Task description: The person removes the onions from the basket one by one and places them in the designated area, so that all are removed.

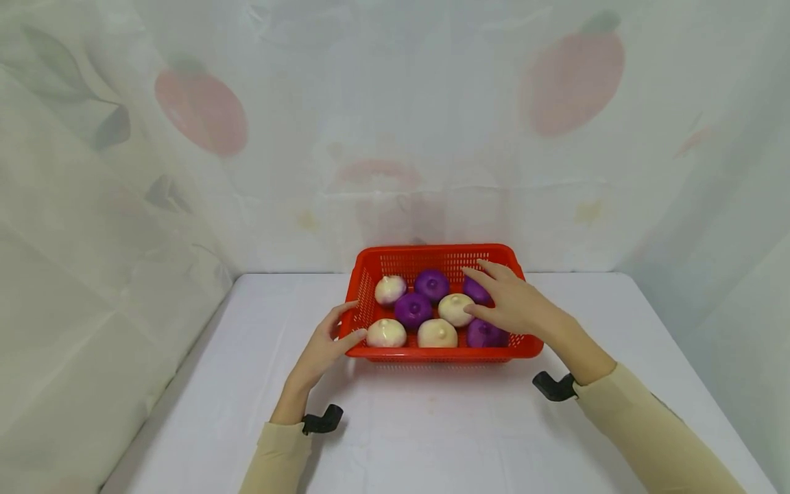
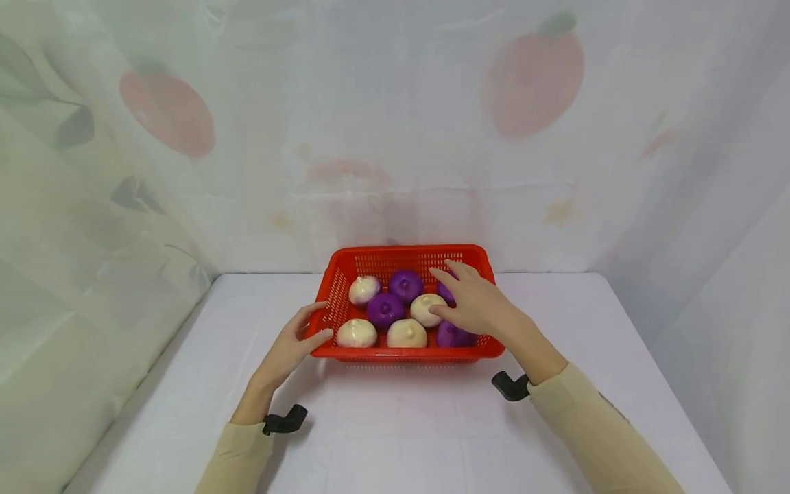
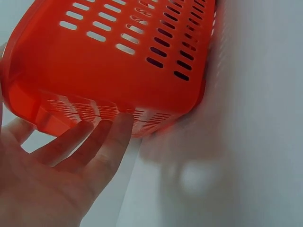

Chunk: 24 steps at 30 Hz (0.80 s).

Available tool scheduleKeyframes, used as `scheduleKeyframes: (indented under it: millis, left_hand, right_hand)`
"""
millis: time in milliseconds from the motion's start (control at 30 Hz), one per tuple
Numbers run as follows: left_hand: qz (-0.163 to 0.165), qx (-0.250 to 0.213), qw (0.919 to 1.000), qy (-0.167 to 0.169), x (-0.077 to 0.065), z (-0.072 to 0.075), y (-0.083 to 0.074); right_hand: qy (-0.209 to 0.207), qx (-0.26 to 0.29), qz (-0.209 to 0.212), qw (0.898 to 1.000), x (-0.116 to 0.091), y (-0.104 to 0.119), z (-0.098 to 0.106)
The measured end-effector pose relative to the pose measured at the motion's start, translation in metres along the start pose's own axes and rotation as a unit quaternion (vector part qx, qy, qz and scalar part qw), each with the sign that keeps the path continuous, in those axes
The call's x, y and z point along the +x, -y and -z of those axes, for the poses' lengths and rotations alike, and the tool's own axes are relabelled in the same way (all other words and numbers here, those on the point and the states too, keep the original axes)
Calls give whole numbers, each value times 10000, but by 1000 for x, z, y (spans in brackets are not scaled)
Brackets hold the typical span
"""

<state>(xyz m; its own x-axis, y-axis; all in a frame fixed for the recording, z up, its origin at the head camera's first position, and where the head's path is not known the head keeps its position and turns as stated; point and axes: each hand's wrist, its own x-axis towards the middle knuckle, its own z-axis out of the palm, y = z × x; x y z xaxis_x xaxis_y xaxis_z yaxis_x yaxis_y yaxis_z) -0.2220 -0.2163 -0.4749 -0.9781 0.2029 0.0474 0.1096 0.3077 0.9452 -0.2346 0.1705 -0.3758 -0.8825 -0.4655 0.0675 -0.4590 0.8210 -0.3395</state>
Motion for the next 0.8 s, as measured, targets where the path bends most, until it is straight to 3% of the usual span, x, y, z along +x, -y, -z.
scheduleKeyframes:
  millis: [400, 800]
  left_hand:
    - [138, -57, 9990, 411, 4, 11, -1]
    - [143, -147, 9987, 457, 5, 9, -3]
  right_hand:
    - [223, -63, 51, 9997, 24, 3, -11]
    - [423, -131, 64, 9990, 34, 0, -22]
